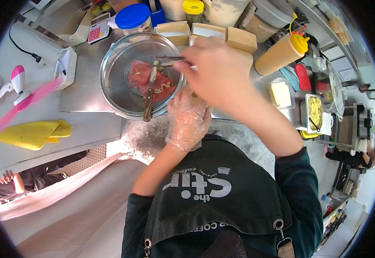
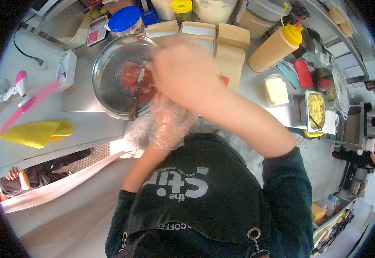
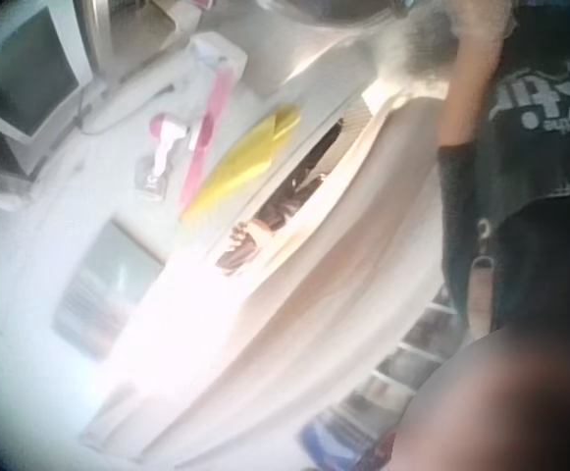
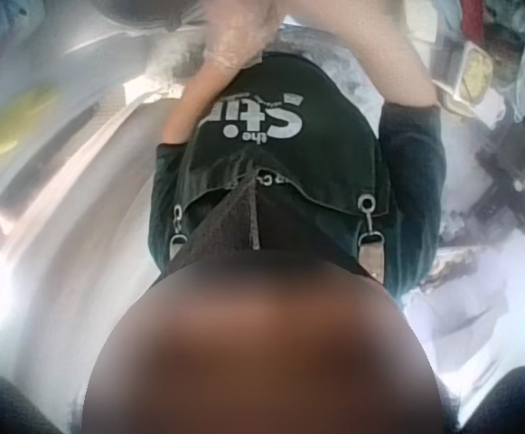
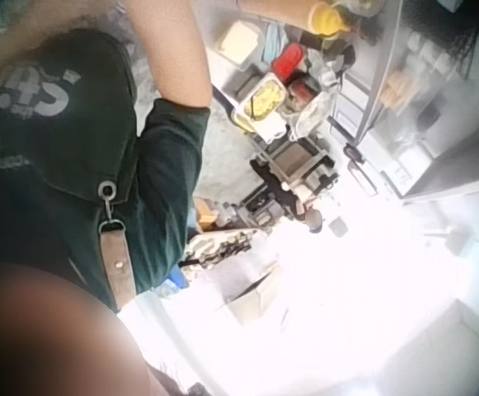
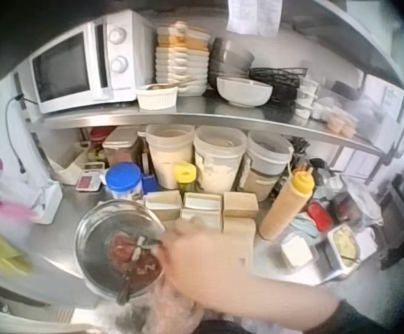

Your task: The person assembles a food item in a paper cone by adding sauces, scrambled eggs, and sliced meat, then wraps it in a paper bag and places it in a plastic bag. The person uses squeeze bottles, a spoon, and tongs to add ingredients and handles the packaging materials.

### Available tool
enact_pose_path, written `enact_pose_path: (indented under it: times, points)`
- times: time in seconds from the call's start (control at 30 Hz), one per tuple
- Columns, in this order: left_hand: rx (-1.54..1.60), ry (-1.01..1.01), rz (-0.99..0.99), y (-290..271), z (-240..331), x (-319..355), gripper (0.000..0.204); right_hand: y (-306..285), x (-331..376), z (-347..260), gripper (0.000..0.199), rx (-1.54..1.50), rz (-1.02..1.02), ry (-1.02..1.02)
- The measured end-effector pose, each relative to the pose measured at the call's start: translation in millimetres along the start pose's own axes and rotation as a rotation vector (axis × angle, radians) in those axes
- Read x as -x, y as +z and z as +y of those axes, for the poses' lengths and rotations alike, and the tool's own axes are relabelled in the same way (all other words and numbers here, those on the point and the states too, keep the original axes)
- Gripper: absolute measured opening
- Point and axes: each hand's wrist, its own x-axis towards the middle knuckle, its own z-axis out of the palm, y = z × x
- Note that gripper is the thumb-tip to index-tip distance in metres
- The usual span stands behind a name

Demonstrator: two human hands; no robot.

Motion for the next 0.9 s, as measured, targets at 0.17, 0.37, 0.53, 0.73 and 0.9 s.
enact_pose_path:
  times: [0.17, 0.37, 0.53, 0.73, 0.9]
  points:
    - [0.198, -0.007, -0.024, 16, -21, 18, 0.056, 61, -17, -27, 0.028, 0.019, -0.244, -0.066]
    - [0.068, -0.017, -0.147, 40, -22, 8, 0.040, 25, 12, -13, 0.024, -0.111, -0.003, -0.031]
    - [-0.024, 0.164, 0.007, 2, -11, -3, 0.026, -86, 109, 85, 0.014, -0.162, 0.196, 0.304]
    - [-0.074, 0.107, 0.293, 2, 33, -1, 0.017, -177, 247, 257, 0.020, 0.440, -0.215, 1.006]
    - [-0.250, 0.161, 0.516, 31, 100, -5, 0.025, -181, 339, 325, 0.033, 0.371, -0.474, 0.877]
